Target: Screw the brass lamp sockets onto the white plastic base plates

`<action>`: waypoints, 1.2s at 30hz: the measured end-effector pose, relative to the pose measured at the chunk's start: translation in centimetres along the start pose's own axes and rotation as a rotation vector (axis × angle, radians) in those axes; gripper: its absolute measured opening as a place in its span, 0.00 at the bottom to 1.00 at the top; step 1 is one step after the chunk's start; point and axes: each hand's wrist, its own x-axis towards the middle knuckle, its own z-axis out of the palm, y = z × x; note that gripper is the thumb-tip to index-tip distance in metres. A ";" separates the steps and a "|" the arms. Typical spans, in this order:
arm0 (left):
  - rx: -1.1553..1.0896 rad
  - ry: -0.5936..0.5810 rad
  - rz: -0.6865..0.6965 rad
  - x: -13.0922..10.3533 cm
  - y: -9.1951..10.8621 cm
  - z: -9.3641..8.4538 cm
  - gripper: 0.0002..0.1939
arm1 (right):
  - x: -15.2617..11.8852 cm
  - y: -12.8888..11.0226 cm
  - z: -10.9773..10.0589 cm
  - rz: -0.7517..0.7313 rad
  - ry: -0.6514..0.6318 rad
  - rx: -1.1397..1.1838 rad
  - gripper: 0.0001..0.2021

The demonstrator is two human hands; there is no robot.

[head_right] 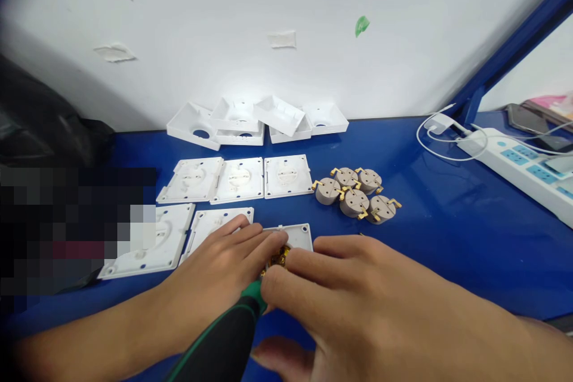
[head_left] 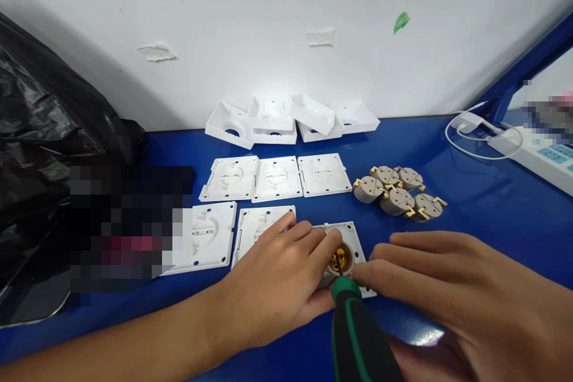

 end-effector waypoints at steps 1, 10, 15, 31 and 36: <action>-0.001 -0.001 0.001 0.0 0.0 0.0 0.16 | 0.0 -0.1 0.0 0.017 -0.008 -0.011 0.13; 0.011 0.007 -0.007 0.0 0.0 0.0 0.18 | -0.2 -0.9 0.7 0.115 -0.015 -0.100 0.11; 0.017 0.023 0.003 -0.1 0.0 0.0 0.19 | -0.5 -0.4 0.3 0.074 -0.013 -0.038 0.10; 0.047 0.050 0.006 -0.1 0.0 0.1 0.18 | -0.7 0.2 0.0 0.008 -0.062 0.024 0.11; 0.049 0.056 0.020 -0.1 -0.1 0.1 0.19 | -0.8 0.3 -0.1 -0.004 -0.052 0.057 0.12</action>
